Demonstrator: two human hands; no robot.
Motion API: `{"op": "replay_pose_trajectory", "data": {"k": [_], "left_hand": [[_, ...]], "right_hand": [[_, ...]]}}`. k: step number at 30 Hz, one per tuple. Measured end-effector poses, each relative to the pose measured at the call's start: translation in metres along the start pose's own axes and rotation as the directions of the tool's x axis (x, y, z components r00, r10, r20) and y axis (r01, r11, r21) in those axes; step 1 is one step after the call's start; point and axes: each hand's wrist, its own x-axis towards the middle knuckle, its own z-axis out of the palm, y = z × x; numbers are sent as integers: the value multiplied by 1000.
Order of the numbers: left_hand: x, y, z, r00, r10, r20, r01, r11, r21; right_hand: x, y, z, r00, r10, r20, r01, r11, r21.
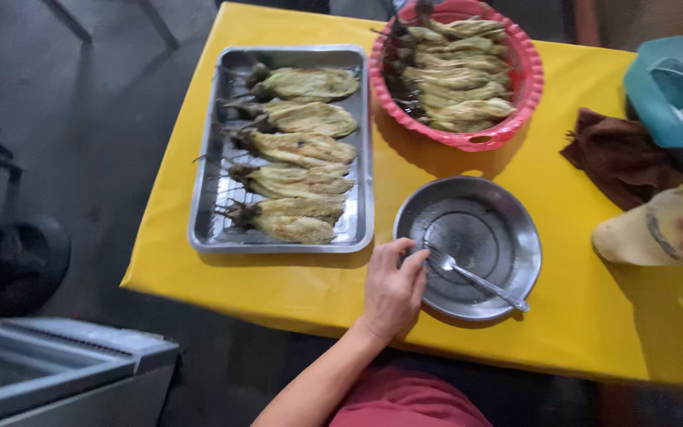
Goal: The person uses a fork to peel the skin off roasted eggplants one by one. They place the peeled eggplants into a pink basket and discard the skins into a metal bowl.
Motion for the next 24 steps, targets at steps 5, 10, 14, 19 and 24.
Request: {"op": "replay_pose_trajectory", "data": {"k": [5,10,14,19,24], "left_hand": [[-6,-5,7,999,-52,-3,52,998,-39],[-9,-15,14,997,-67,34,67,998,-14],[-14,-21,19,997,-64,42,64,998,-2],[-15,-22,21,996,-70,49,70,997,17],[-13,-21,19,997,-60,41,61,998,-9]], "right_hand": [[33,-7,-4,985,28,171,-19,998,-54],[23,-12,-9,978,27,208,-22,999,-30],[28,-36,-9,970,-33,239,32,999,9],[27,-47,-5,958,-29,285,25,1000,18],[39,-65,0,942,-63,330,65,998,4]]}}
